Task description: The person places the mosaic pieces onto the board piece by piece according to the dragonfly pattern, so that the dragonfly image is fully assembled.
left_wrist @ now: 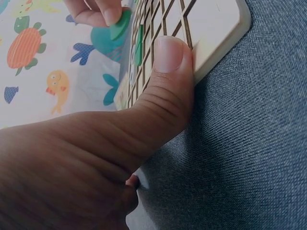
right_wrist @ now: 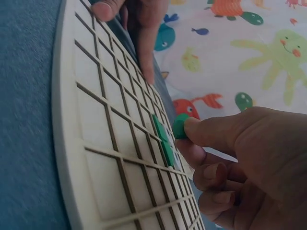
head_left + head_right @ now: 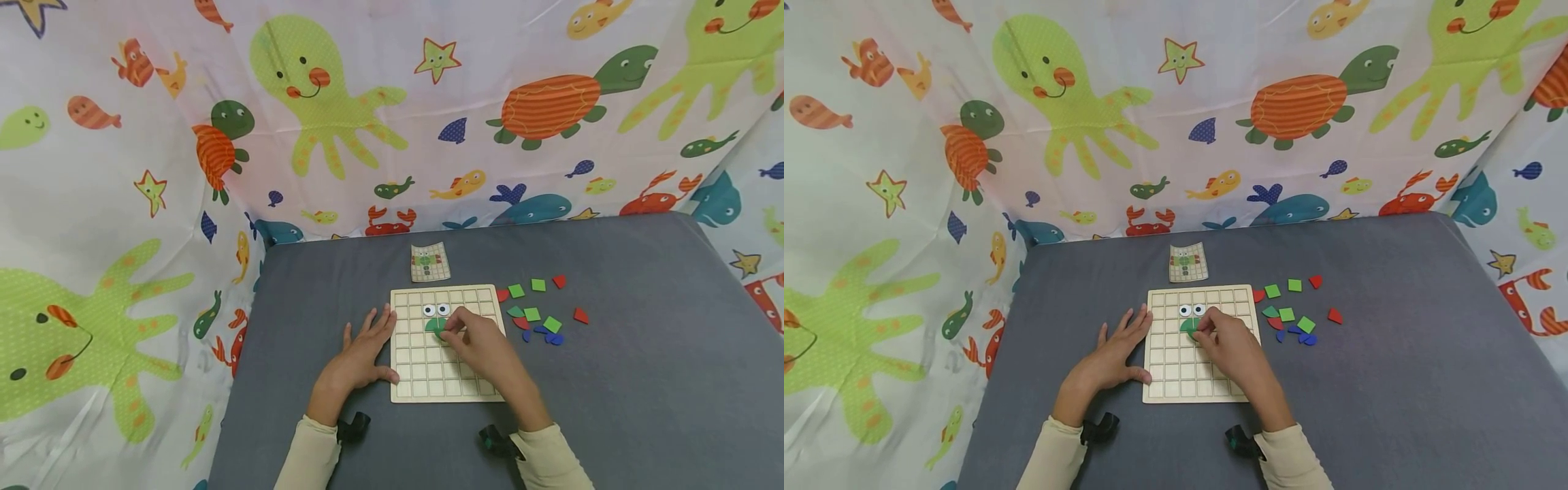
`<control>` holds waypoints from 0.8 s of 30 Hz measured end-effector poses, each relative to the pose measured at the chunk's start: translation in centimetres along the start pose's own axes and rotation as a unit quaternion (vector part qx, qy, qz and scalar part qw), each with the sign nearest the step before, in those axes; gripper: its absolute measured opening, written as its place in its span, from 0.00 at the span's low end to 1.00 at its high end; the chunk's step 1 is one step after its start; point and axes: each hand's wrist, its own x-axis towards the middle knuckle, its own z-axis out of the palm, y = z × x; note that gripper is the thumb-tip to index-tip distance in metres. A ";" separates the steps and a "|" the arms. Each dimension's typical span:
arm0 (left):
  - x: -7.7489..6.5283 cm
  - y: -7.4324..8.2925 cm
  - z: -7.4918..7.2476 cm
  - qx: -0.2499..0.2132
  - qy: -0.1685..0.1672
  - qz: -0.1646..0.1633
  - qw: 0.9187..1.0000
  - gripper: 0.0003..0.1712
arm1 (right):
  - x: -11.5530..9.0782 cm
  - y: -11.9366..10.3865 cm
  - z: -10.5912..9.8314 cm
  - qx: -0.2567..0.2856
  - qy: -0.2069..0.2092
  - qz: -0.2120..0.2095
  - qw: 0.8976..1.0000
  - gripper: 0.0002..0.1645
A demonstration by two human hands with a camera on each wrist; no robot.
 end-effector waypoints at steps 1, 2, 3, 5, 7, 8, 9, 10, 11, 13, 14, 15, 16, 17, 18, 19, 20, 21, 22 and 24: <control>0.0 0.0 0.0 0.000 0.000 0.000 1.000 0.71 | 0.0 -0.1 0.1 -0.002 0.001 0.001 1.000 0.08; 0.0 0.0 0.0 0.000 0.000 0.000 1.000 0.72 | 0.1 -0.1 0.2 -0.004 0.001 0.001 1.000 0.09; 0.0 0.1 -0.1 0.000 0.000 0.000 1.000 0.72 | 0.1 -0.2 0.4 -0.008 0.002 0.003 1.000 0.09; 0.0 0.1 -0.1 0.000 0.000 -0.001 1.000 0.72 | 0.2 -0.3 0.6 -0.015 0.002 0.005 1.000 0.09; 0.0 0.2 -0.2 -0.002 0.000 -0.001 1.000 0.71 | 0.3 -0.4 0.8 -0.019 0.002 0.008 1.000 0.09; 0.0 0.2 -0.2 -0.003 0.000 0.000 1.000 0.71 | 0.4 -0.5 0.9 -0.021 0.001 0.010 1.000 0.09; 0.0 0.2 -0.2 -0.003 0.001 0.000 1.000 0.71 | 0.4 -0.5 1.0 -0.021 0.000 0.011 1.000 0.09; 0.0 0.1 -0.2 -0.003 0.002 0.000 1.000 0.71 | 0.5 -0.6 1.1 -0.021 0.000 0.012 1.000 0.09; 0.0 0.1 -0.2 -0.002 0.003 0.001 1.000 0.71 | 0.5 -0.6 1.2 -0.021 0.000 0.013 1.000 0.09; 0.0 0.1 -0.2 -0.001 0.005 0.003 1.000 0.71 | 0.5 -0.8 1.5 -0.020 -0.001 0.015 1.000 0.09; 0.0 0.1 -0.2 -0.001 0.006 0.003 1.000 0.71 | 0.5 -0.8 1.6 -0.021 0.000 0.016 1.000 0.09; 0.0 0.1 -0.2 -0.002 0.006 0.004 1.000 0.71 | 0.5 -0.9 1.7 -0.021 0.001 0.017 1.000 0.09; 0.0 0.0 -0.1 -0.003 0.007 0.005 1.000 0.71 | 0.4 -0.9 1.8 -0.023 0.003 0.016 1.000 0.09; 0.0 0.0 -0.1 -0.005 0.006 0.006 1.000 0.71 | 0.4 -0.9 1.9 -0.024 0.004 0.016 1.000 0.09; 0.0 0.0 -0.1 -0.007 0.006 0.006 1.000 0.70 | 0.4 -0.9 1.9 -0.027 0.006 0.016 1.000 0.08; 0.0 0.0 -0.1 -0.008 0.006 0.007 1.000 0.70 | 0.4 -0.9 2.0 -0.029 0.008 0.016 0.999 0.09; 0.0 0.0 -0.1 -0.009 0.006 0.007 1.000 0.70 | 0.4 -0.9 2.1 -0.032 0.011 0.017 0.999 0.09; 0.0 0.0 -0.1 -0.010 0.005 0.008 1.000 0.70 | 0.4 -0.9 2.2 -0.035 0.014 0.018 0.999 0.09; 0.0 0.0 -0.1 -0.009 0.005 0.008 1.000 0.70 | 0.4 -0.9 2.3 -0.038 0.016 0.019 0.999 0.09; -0.1 0.0 -0.1 -0.008 0.006 0.007 1.000 0.70 | 0.4 -0.9 2.5 -0.048 0.022 0.020 0.998 0.09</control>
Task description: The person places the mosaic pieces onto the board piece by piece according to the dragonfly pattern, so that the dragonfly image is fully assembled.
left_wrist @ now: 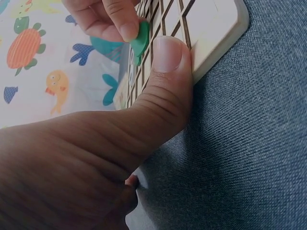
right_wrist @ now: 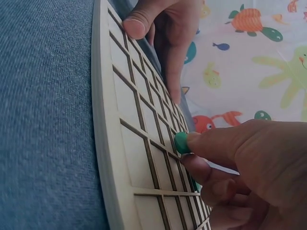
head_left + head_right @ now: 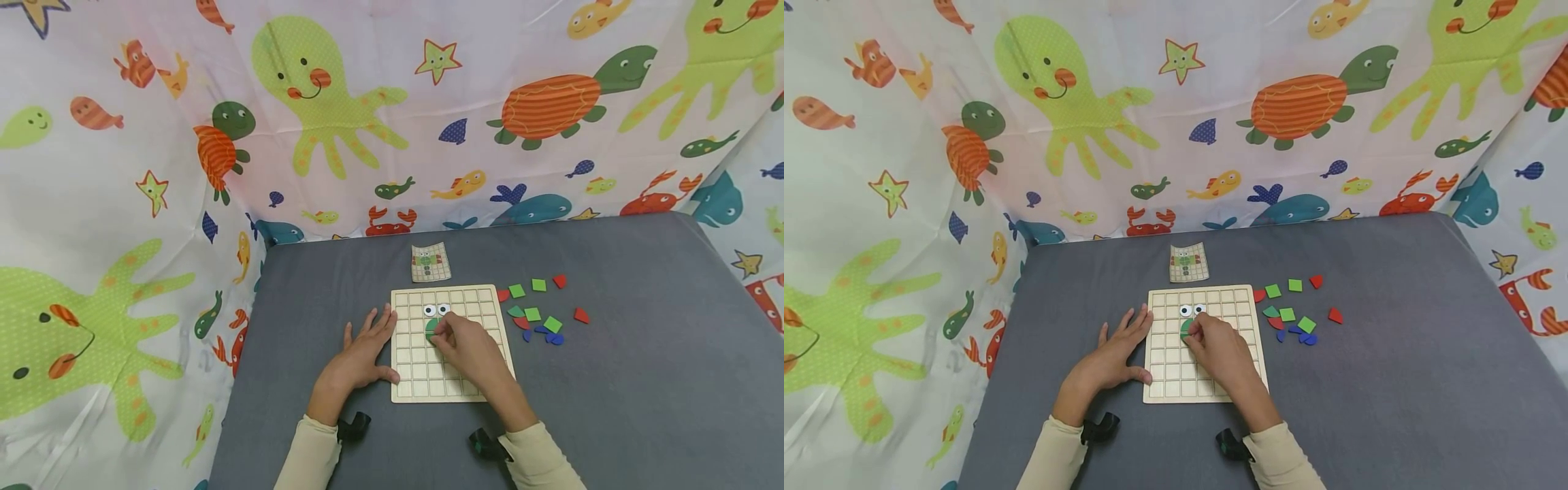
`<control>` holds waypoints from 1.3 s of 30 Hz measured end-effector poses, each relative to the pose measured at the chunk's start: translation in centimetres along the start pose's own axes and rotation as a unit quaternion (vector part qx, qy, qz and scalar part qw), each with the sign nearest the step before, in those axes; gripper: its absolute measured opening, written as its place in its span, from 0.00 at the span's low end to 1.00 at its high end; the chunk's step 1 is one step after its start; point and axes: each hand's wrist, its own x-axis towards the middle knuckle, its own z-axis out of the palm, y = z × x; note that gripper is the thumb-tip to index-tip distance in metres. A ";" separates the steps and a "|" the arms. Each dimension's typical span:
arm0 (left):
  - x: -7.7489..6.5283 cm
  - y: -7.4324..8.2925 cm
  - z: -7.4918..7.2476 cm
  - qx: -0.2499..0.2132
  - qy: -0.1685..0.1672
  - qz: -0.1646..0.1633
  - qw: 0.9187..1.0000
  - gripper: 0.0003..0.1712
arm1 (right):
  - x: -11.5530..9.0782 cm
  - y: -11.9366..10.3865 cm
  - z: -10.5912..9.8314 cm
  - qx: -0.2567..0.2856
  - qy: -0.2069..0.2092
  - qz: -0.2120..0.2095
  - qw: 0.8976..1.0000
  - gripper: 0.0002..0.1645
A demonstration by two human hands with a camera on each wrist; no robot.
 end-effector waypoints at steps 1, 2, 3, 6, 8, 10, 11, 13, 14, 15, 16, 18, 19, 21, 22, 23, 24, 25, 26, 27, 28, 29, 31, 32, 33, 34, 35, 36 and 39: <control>0.0 0.0 0.0 0.001 0.000 0.000 1.000 0.70 | 0.0 0.0 0.1 -0.005 0.004 0.002 1.000 0.09; 0.0 0.0 0.1 0.002 0.000 -0.001 1.000 0.70 | 0.0 -0.1 0.1 -0.011 0.008 0.003 1.000 0.10; 0.0 0.0 0.1 0.002 0.000 -0.001 1.000 0.70 | 0.0 -0.1 0.1 -0.017 0.010 0.004 1.000 0.10; 0.0 0.0 0.1 0.001 0.003 -0.001 1.000 0.70 | 0.1 -0.1 0.2 -0.033 0.019 0.006 0.999 0.10; 0.0 0.1 0.1 -0.001 0.004 0.000 1.000 0.70 | 0.1 -0.1 0.2 -0.041 0.022 0.006 0.999 0.10; 0.0 0.1 0.1 -0.003 0.005 0.001 1.000 0.70 | 0.1 -0.1 0.3 -0.049 0.024 0.005 0.998 0.11; 0.0 0.1 0.1 -0.003 0.005 0.002 1.000 0.70 | 0.2 -0.1 0.3 -0.053 0.025 0.004 0.998 0.11; -0.1 0.1 0.1 -0.003 0.005 0.002 1.000 0.70 | 0.2 -0.1 0.4 -0.061 0.026 0.003 0.998 0.11; -0.1 0.1 0.1 -0.003 0.006 0.002 1.000 0.70 | 0.2 -0.2 0.4 -0.064 0.028 0.003 0.998 0.11; -0.1 0.1 0.1 -0.003 0.006 0.002 1.000 0.70 | 0.2 -0.2 0.4 -0.066 0.029 0.003 0.997 0.11; 0.0 0.1 0.1 -0.003 0.005 0.002 1.000 0.70 | 0.1 -0.2 0.4 -0.070 0.030 0.003 0.997 0.11; 0.0 0.1 0.1 -0.003 0.005 0.001 1.000 0.70 | 0.1 -0.2 0.4 -0.074 0.033 -0.001 0.997 0.12; 0.0 0.1 0.1 -0.002 0.004 0.000 1.000 0.70 | 0.0 -0.2 0.4 -0.075 0.034 -0.004 0.997 0.12; 0.0 0.0 0.2 -0.002 0.004 -0.001 1.000 0.70 | -0.1 -0.3 0.5 -0.079 0.036 -0.011 0.996 0.12; 0.0 0.0 0.2 -0.002 0.004 -0.001 1.000 0.70 | -0.1 -0.3 0.5 -0.079 0.036 -0.013 0.996 0.12; 0.0 0.0 0.2 -0.003 0.004 -0.001 1.000 0.70 | -0.1 -0.4 0.5 -0.078 0.034 -0.015 0.996 0.12; 0.0 0.0 0.2 -0.003 0.004 -0.001 1.000 0.70 | -0.1 -0.4 0.5 -0.078 0.033 -0.016 0.996 0.12; 0.1 -0.1 0.3 -0.003 0.004 0.000 1.000 0.70 | -0.1 -0.5 0.6 -0.078 0.030 -0.016 0.996 0.12; 0.1 -0.1 0.3 -0.003 0.004 0.000 1.000 0.70 | -0.1 -0.5 0.6 -0.079 0.028 -0.015 0.996 0.13; 0.1 -0.1 0.3 -0.002 0.004 0.001 1.000 0.70 | -0.1 -0.5 0.7 -0.081 0.027 -0.014 0.996 0.13; 0.1 -0.2 0.3 -0.001 0.004 0.002 1.000 0.70 | -0.1 -0.5 0.7 -0.083 0.026 -0.014 0.996 0.13; 0.1 -0.2 0.3 0.000 0.003 0.003 1.000 0.70 | -0.1 -0.4 0.7 -0.087 0.025 -0.014 0.996 0.13; 0.1 -0.2 0.3 0.001 0.004 0.003 1.000 0.70 | -0.1 -0.4 0.8 -0.096 0.028 -0.016 0.995 0.13; 0.1 -0.2 0.3 0.001 0.005 0.003 1.000 0.70 | -0.1 -0.4 0.8 -0.100 0.030 -0.018 0.994 0.13; 0.1 -0.2 0.3 0.001 0.006 0.003 1.000 0.70 | -0.1 -0.4 0.9 -0.103 0.032 -0.019 0.994 0.14; 0.1 -0.2 0.3 0.001 0.007 0.002 1.000 0.70 | -0.1 -0.4 0.9 -0.104 0.034 -0.020 0.994 0.14; 0.1 -0.2 0.3 0.001 0.007 0.001 1.000 0.70 | -0.1 -0.3 0.9 -0.104 0.035 -0.022 0.994 0.13; 0.1 -0.2 0.3 0.001 0.006 0.000 1.000 0.71 | -0.1 -0.3 0.9 -0.104 0.035 -0.022 0.994 0.13; 0.1 -0.1 0.3 0.002 0.004 -0.004 1.000 0.71 | -0.3 -0.4 0.5 -0.094 0.036 -0.020 0.995 0.12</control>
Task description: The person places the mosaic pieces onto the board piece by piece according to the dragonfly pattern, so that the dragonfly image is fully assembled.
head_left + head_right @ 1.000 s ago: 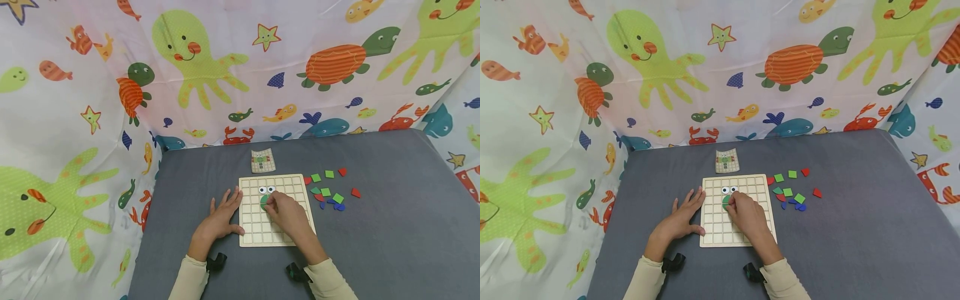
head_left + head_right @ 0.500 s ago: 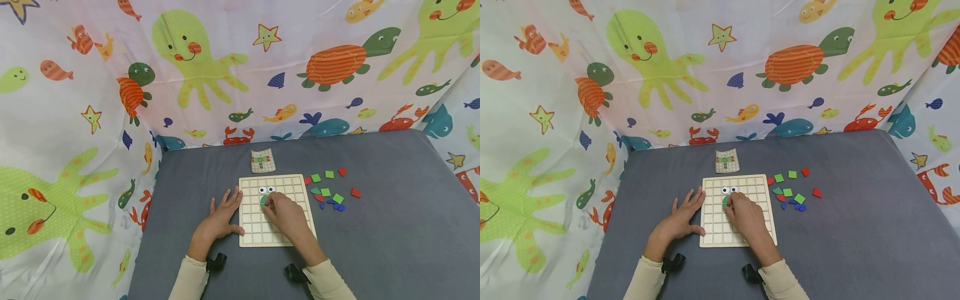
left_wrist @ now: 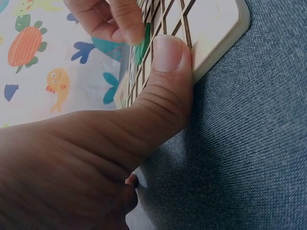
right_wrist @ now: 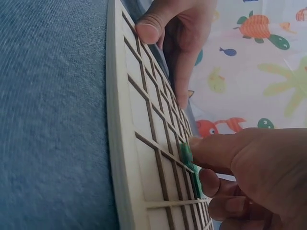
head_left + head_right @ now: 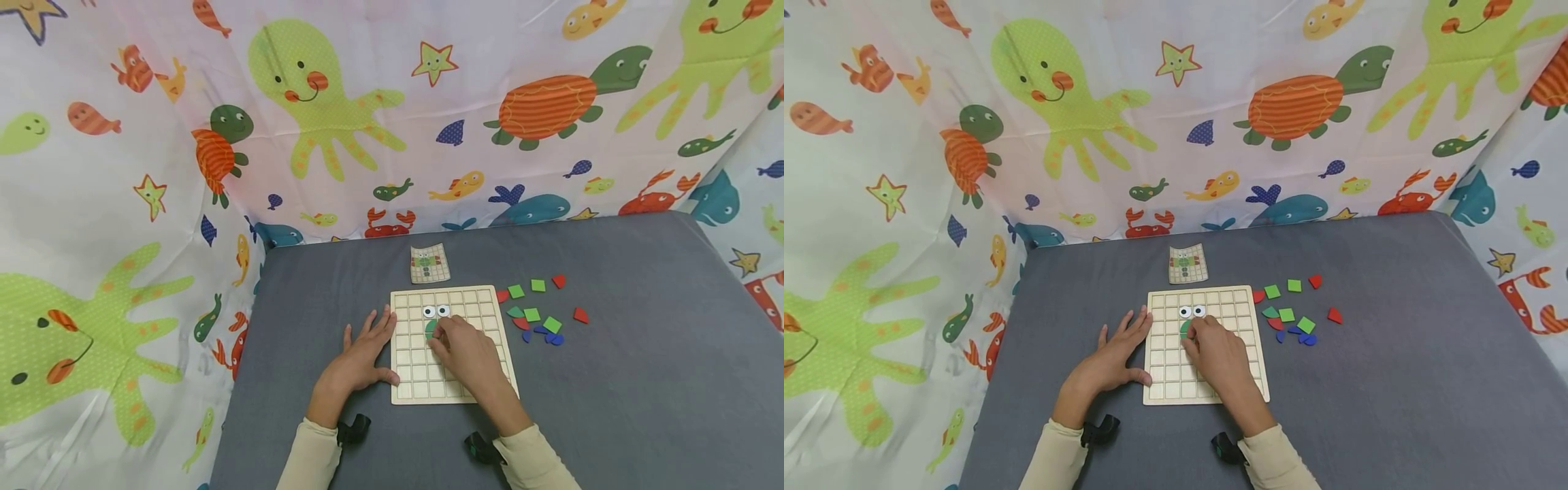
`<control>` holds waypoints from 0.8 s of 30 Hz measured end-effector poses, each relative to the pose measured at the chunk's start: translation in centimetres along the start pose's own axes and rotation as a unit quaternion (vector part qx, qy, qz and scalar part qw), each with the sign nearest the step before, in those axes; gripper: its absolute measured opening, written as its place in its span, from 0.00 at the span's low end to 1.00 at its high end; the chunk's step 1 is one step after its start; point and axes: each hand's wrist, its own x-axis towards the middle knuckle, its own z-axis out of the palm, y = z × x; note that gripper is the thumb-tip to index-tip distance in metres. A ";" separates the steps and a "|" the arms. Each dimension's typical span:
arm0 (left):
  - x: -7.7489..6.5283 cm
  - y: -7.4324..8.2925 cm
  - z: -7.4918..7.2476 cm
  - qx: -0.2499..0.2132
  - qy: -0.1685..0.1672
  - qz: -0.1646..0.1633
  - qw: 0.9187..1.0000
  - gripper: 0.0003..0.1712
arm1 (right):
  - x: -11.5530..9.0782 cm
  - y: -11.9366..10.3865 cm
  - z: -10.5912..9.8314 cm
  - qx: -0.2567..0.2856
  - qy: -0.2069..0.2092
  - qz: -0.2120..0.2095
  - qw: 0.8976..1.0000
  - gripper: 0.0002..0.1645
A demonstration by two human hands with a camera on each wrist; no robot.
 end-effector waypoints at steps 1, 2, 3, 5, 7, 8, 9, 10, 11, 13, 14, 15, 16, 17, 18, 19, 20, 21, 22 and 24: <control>0.0 0.0 0.0 0.000 -0.001 -0.001 1.000 0.71 | -0.1 0.1 -0.2 0.004 0.001 0.003 1.000 0.11; 0.0 0.0 0.1 0.001 -0.002 -0.002 1.000 0.71 | -0.1 0.2 -0.5 0.008 0.003 0.007 1.000 0.11; 0.0 0.0 0.1 0.002 -0.003 -0.003 1.000 0.72 | -0.1 0.3 -0.8 0.013 0.007 0.011 1.000 0.11; 0.0 0.0 0.2 0.001 -0.004 -0.003 1.000 0.72 | -0.1 0.7 -1.5 0.021 0.017 0.021 0.999 0.11; 0.0 0.0 0.2 -0.001 -0.004 -0.004 1.000 0.72 | 0.0 1.4 -2.3 0.026 0.030 0.029 0.999 0.10; 0.0 0.0 0.1 -0.002 -0.004 -0.003 1.000 0.72 | 0.0 1.9 -2.7 0.027 0.036 0.034 0.998 0.10; 0.0 0.0 0.1 -0.004 -0.003 -0.004 1.000 0.72 | 0.0 2.3 -3.1 0.028 0.044 0.038 0.998 0.09; -0.1 0.1 0.1 -0.005 -0.003 -0.004 1.000 0.72 | 0.0 2.9 -3.4 0.028 0.050 0.044 0.997 0.09; -0.1 0.1 0.0 -0.005 -0.002 -0.004 1.000 0.72 | 0.0 3.5 -3.7 0.026 0.057 0.049 0.997 0.09; -0.1 0.1 0.0 -0.006 -0.002 -0.003 1.000 0.72 | -0.2 4.6 -4.4 0.026 0.071 0.061 0.995 0.10; -0.1 0.1 0.0 -0.007 -0.002 -0.002 1.000 0.72 | -0.3 5.2 -4.7 0.025 0.079 0.067 0.994 0.10; -0.1 0.2 0.0 -0.007 -0.003 -0.002 1.000 0.72 | -0.3 5.8 -5.0 0.023 0.086 0.074 0.993 0.10; -0.1 0.2 0.0 -0.006 -0.003 -0.001 1.000 0.71 | -0.4 6.4 -5.2 0.019 0.092 0.080 0.992 0.11; -0.1 0.2 0.0 -0.007 -0.003 0.000 1.000 0.71 | -0.5 6.9 -5.5 0.016 0.100 0.087 0.991 0.11; -0.1 0.2 0.0 -0.006 -0.001 0.001 1.000 0.71 | -0.5 7.5 -5.8 0.011 0.106 0.093 0.990 0.11; -0.1 0.2 0.0 -0.005 -0.002 0.001 1.000 0.71 | -0.6 7.9 -6.1 0.006 0.109 0.099 0.989 0.11; -0.1 0.2 0.0 -0.004 -0.002 0.000 1.000 0.71 | -0.6 8.4 -6.3 -0.001 0.113 0.102 0.988 0.11; -0.1 0.2 0.0 -0.004 -0.002 -0.001 1.000 0.71 | -0.7 8.8 -6.5 -0.007 0.112 0.105 0.988 0.12; -0.1 0.2 0.0 -0.004 -0.002 -0.001 1.000 0.71 | -0.7 9.2 -6.7 -0.011 0.112 0.107 0.988 0.12; -0.1 0.1 0.0 -0.003 -0.003 -0.001 1.000 0.71 | -0.9 9.8 -7.0 -0.021 0.106 0.110 0.988 0.14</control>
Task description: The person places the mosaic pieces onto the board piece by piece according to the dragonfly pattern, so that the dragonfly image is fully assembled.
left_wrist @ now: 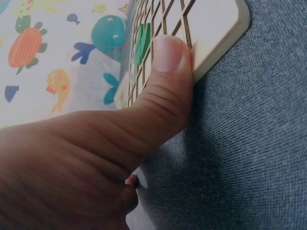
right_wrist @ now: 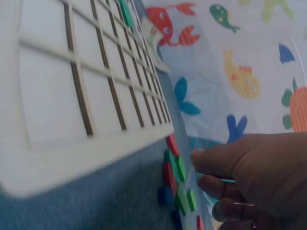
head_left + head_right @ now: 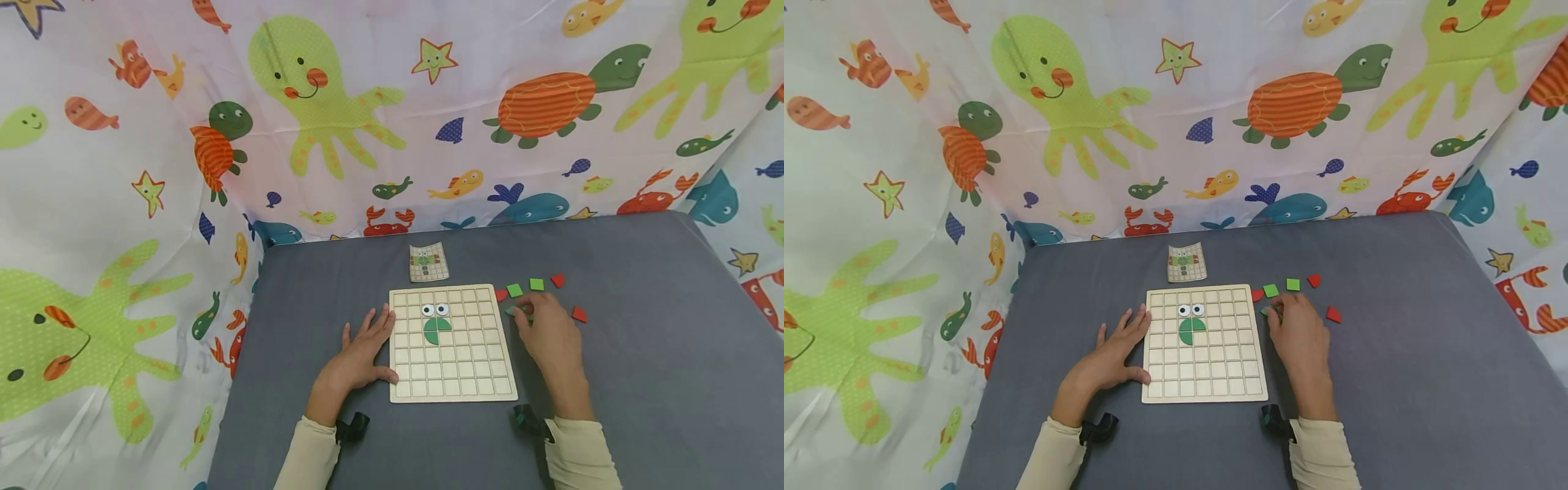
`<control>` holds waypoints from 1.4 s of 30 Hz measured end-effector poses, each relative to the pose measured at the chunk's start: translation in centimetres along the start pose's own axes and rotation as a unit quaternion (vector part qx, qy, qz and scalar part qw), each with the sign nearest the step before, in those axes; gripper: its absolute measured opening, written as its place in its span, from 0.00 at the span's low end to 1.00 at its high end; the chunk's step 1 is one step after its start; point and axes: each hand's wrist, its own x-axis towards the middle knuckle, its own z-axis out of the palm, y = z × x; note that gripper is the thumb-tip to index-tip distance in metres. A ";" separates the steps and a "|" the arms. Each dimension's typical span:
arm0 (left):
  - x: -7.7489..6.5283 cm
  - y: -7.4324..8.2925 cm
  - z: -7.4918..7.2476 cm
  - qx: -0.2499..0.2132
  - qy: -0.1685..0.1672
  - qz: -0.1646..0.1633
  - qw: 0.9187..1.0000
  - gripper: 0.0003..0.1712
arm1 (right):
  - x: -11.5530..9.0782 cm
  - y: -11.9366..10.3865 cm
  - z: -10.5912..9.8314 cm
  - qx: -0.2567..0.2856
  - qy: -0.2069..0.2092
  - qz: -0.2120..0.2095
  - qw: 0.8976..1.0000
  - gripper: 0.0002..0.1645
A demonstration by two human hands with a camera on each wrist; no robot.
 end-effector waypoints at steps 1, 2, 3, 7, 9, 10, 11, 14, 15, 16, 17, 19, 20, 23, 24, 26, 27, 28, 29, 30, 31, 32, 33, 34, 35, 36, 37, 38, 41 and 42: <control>0.0 0.0 0.0 0.000 0.000 0.000 1.000 0.71 | 0.0 0.2 -0.1 -0.004 -0.004 -0.001 1.000 0.15; 0.0 0.0 -0.1 0.000 -0.001 0.000 1.000 0.70 | 0.1 0.4 -0.1 -0.008 -0.006 -0.001 1.000 0.16; 0.0 0.0 -0.1 0.001 -0.001 0.000 1.000 0.70 | 0.1 0.5 -0.1 -0.012 -0.012 0.000 1.000 0.18; 0.0 -0.1 -0.1 0.000 -0.001 0.001 1.000 0.70 | 0.1 0.5 0.1 -0.027 -0.028 -0.003 0.999 0.21; 0.0 -0.1 -0.1 0.001 -0.001 0.001 1.000 0.70 | 0.2 0.4 0.2 -0.034 -0.036 -0.006 0.999 0.23; 0.0 -0.1 -0.1 0.002 0.000 0.001 1.000 0.70 | 0.2 0.3 0.3 -0.037 -0.038 -0.006 0.999 0.23; 0.0 -0.1 -0.1 0.002 0.000 0.002 1.000 0.70 | 0.2 0.2 0.4 -0.039 -0.041 -0.005 0.998 0.23; 0.0 0.0 -0.2 0.001 -0.003 0.002 1.000 0.70 | 0.3 0.1 0.7 -0.042 -0.044 0.001 0.998 0.23; 0.0 0.0 -0.2 0.001 -0.004 0.003 1.000 0.70 | 0.4 0.1 0.8 -0.043 -0.043 0.002 0.998 0.23; 0.0 0.0 -0.2 0.001 -0.004 0.003 1.000 0.70 | 0.4 0.1 0.8 -0.044 -0.042 0.003 0.998 0.23; 0.0 0.1 -0.2 0.000 -0.005 0.002 1.000 0.70 | 0.5 0.1 0.8 -0.044 -0.041 0.005 0.998 0.22; -0.1 0.1 -0.2 0.000 -0.005 0.001 1.000 0.71 | 0.7 0.1 0.9 -0.046 -0.037 0.005 0.998 0.22; -0.1 0.1 -0.2 0.000 -0.005 0.000 1.000 0.71 | 0.8 0.0 0.9 -0.048 -0.036 0.005 0.998 0.21; 0.0 0.1 -0.2 0.001 -0.006 -0.003 1.000 0.71 | 1.1 -0.1 0.9 -0.051 -0.033 0.006 0.998 0.20; 0.0 0.1 -0.2 0.001 -0.006 -0.004 1.000 0.71 | 1.2 -0.1 0.9 -0.052 -0.033 0.006 0.998 0.20; 0.0 0.1 -0.2 0.003 -0.007 -0.006 1.000 0.70 | 1.3 -0.1 0.9 -0.054 -0.033 0.006 0.998 0.19; 0.0 0.1 -0.2 0.004 -0.007 -0.006 1.000 0.70 | 1.4 -0.1 0.8 -0.055 -0.033 0.005 0.998 0.19; 0.0 0.1 -0.2 0.005 -0.007 -0.006 1.000 0.70 | 1.4 -0.1 0.8 -0.054 -0.031 0.004 0.998 0.18; 0.1 0.1 -0.2 0.005 -0.007 -0.006 1.000 0.70 | 1.5 -0.1 0.8 -0.054 -0.027 0.003 0.998 0.17; 0.1 0.2 -0.2 0.005 -0.007 -0.006 1.000 0.70 | 1.5 0.0 0.8 -0.052 -0.023 0.002 0.998 0.15; 0.1 0.2 -0.2 0.005 -0.007 -0.005 1.000 0.70 | 1.5 0.1 0.8 -0.051 -0.017 0.000 0.999 0.14; 0.1 0.2 -0.3 0.004 -0.007 -0.005 1.000 0.70 | 1.4 0.2 0.8 -0.050 -0.012 -0.002 0.999 0.13; 0.1 0.2 -0.3 0.004 -0.008 -0.004 1.000 0.70 | 1.4 0.3 0.7 -0.047 -0.008 -0.002 0.999 0.13; 0.1 0.2 -0.3 0.004 -0.008 -0.003 1.000 0.70 | 1.4 0.4 0.7 -0.045 -0.004 -0.004 0.999 0.13; 0.1 0.2 -0.3 0.003 -0.008 -0.002 1.000 0.70 | 1.4 0.5 0.7 -0.043 -0.001 -0.005 0.999 0.12; 0.1 0.2 -0.3 0.003 -0.008 -0.002 1.000 0.70 | 1.4 0.5 0.7 -0.041 -0.001 -0.006 0.999 0.12; 0.1 0.2 -0.2 0.004 -0.009 -0.002 1.000 0.70 | 1.4 0.6 0.6 -0.039 -0.002 -0.004 0.999 0.12; 0.1 0.2 -0.2 0.003 -0.010 -0.002 1.000 0.70 | 1.3 0.5 0.5 -0.035 -0.006 -0.003 0.999 0.12; 0.1 0.1 -0.2 0.002 -0.010 -0.003 1.000 0.70 | 1.4 0.2 0.1 -0.019 -0.019 0.000 1.000 0.14; 0.1 0.1 -0.2 0.002 -0.010 -0.003 1.000 0.70 | 1.4 0.0 0.0 -0.010 -0.026 0.002 1.000 0.15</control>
